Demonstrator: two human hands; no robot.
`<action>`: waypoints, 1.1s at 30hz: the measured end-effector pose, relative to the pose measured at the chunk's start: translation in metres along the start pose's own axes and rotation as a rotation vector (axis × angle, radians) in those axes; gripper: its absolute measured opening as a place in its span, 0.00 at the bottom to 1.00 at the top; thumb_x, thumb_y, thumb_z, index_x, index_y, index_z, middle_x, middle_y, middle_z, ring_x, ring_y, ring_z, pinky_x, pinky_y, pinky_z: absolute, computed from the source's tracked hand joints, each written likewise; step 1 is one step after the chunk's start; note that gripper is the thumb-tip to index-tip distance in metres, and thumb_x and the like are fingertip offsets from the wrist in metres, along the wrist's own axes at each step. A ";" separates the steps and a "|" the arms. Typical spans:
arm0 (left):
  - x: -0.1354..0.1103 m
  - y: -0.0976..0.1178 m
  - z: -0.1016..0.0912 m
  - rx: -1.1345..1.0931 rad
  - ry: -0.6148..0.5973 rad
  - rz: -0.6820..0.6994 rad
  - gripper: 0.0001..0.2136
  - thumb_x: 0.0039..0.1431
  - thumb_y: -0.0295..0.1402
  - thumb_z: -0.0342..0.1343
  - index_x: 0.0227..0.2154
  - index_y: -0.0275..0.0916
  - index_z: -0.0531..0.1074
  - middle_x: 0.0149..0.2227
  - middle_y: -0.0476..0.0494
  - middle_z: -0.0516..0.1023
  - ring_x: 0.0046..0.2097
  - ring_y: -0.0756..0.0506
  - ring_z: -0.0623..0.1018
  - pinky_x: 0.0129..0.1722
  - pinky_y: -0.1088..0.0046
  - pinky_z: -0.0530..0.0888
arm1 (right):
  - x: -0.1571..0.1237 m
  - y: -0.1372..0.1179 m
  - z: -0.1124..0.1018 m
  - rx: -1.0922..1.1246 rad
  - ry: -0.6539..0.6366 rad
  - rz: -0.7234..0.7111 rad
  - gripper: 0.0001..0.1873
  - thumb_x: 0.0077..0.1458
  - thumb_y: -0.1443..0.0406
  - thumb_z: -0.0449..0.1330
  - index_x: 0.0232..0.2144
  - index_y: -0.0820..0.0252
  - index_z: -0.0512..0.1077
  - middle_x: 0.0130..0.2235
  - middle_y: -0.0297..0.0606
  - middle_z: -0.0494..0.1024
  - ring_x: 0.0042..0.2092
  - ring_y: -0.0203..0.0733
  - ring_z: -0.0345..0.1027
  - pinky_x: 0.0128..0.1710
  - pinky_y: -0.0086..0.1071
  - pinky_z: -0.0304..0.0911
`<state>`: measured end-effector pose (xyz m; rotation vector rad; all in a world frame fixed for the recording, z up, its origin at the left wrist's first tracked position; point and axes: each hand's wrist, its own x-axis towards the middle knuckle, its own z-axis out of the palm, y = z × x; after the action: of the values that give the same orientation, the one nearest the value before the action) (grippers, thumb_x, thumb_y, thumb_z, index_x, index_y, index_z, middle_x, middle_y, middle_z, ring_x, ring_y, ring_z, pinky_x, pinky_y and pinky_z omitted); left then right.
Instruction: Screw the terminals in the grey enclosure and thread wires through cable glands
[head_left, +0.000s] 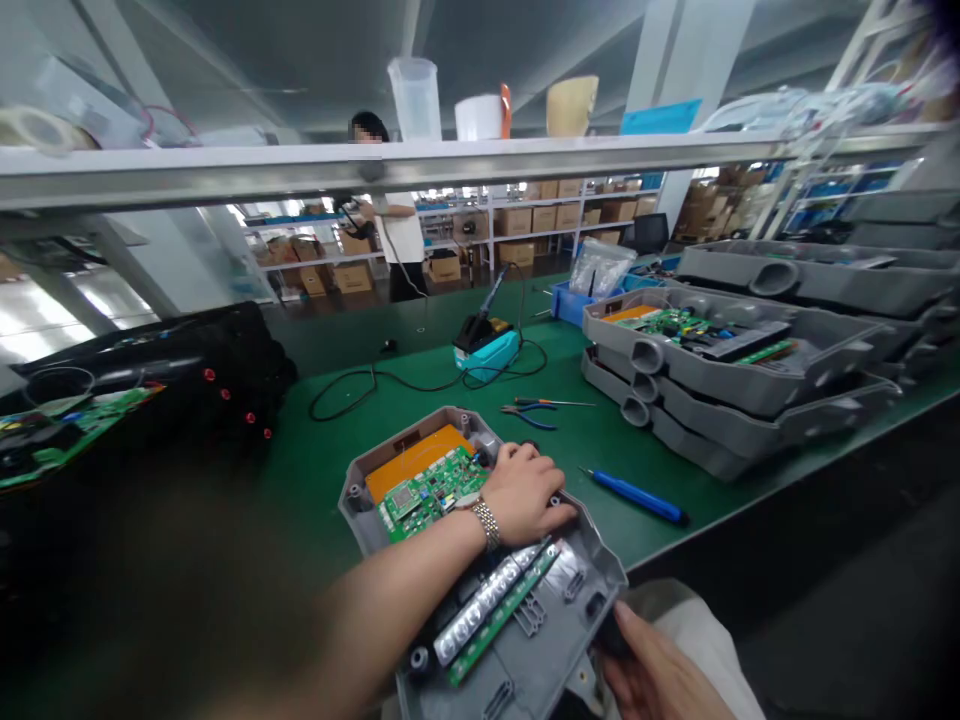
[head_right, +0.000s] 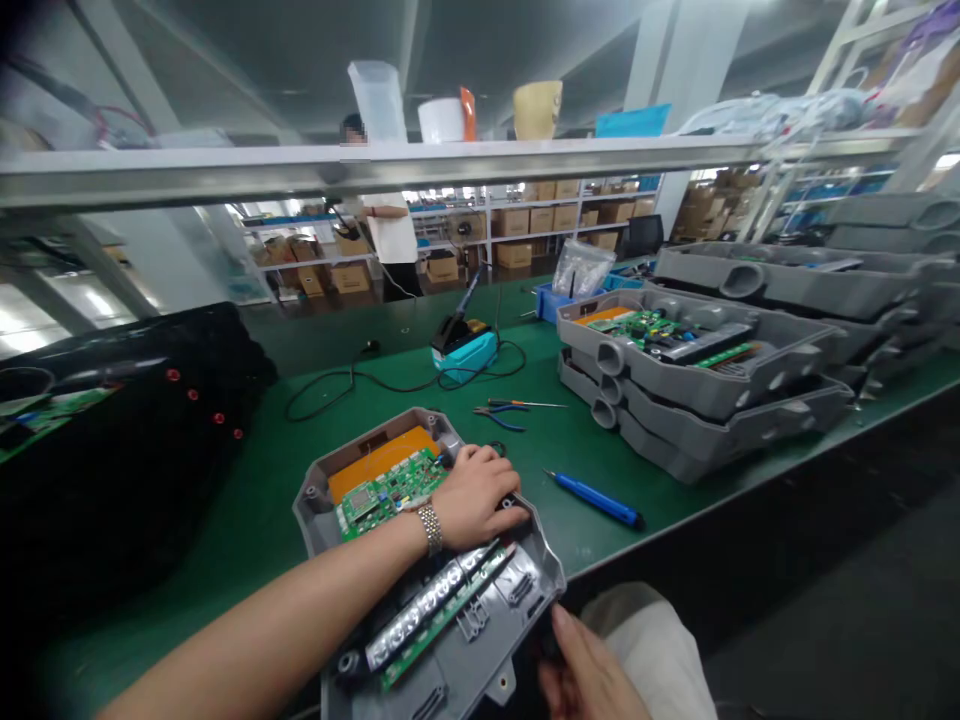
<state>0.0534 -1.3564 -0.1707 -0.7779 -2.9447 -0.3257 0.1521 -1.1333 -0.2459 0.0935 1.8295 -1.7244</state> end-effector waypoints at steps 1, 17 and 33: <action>0.000 0.000 0.000 -0.006 -0.005 0.003 0.21 0.66 0.54 0.51 0.37 0.40 0.73 0.40 0.43 0.77 0.48 0.39 0.69 0.51 0.52 0.62 | -0.004 0.001 -0.001 -0.067 0.022 -0.039 0.35 0.55 0.33 0.53 0.46 0.53 0.74 0.27 0.42 0.74 0.24 0.44 0.69 0.19 0.33 0.59; 0.009 -0.001 0.001 0.007 -0.047 0.034 0.17 0.69 0.49 0.50 0.38 0.40 0.73 0.43 0.42 0.76 0.49 0.38 0.68 0.52 0.52 0.59 | -0.024 -0.011 0.001 -0.445 0.207 -0.250 0.20 0.65 0.51 0.58 0.49 0.58 0.64 0.35 0.35 0.74 0.31 0.38 0.68 0.28 0.30 0.61; 0.011 -0.002 0.005 0.045 -0.052 0.033 0.17 0.69 0.49 0.51 0.38 0.40 0.73 0.42 0.43 0.76 0.49 0.38 0.68 0.51 0.53 0.59 | -0.020 -0.004 -0.001 -0.986 0.328 -0.417 0.11 0.67 0.58 0.55 0.46 0.59 0.66 0.39 0.44 0.75 0.40 0.50 0.71 0.36 0.37 0.57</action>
<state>0.0431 -1.3516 -0.1746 -0.8407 -2.9726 -0.2395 0.1663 -1.1260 -0.2326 -0.4576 2.8981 -0.8711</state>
